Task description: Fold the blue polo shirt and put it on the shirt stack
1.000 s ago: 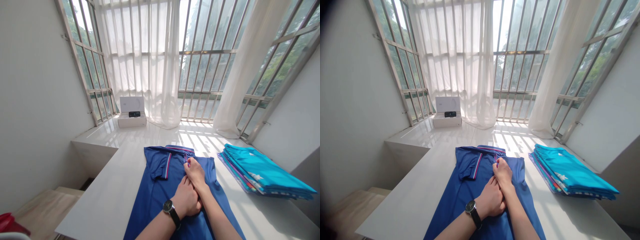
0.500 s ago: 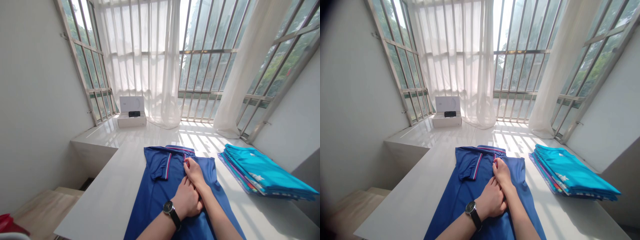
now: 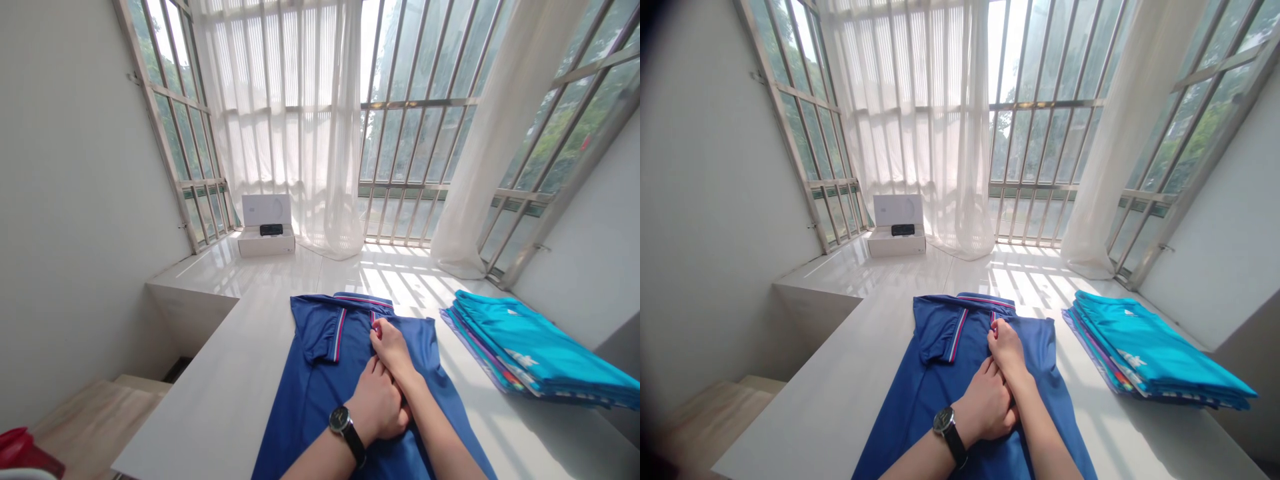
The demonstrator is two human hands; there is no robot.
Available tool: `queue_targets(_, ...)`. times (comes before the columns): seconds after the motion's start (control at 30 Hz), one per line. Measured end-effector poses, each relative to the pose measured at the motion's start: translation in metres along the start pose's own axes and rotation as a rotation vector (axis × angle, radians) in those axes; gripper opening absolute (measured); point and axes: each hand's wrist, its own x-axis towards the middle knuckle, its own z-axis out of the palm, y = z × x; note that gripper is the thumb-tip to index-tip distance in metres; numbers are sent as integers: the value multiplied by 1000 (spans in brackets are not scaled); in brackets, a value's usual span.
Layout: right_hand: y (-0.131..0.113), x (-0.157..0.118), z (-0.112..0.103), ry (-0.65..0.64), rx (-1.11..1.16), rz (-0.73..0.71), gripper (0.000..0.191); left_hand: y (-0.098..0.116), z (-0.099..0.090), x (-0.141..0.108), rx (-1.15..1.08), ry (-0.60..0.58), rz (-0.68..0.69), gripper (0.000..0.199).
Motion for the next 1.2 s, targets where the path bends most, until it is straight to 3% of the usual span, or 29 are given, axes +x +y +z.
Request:
queue_targets(0.33,0,0,-1,-74,-62,53,13,2,-2,-2,-18,18,4,60)
queue_targets(1.2,-7,-2,-6,-116,-108,77,16,2,-4,-1,1,-8,-1,64)
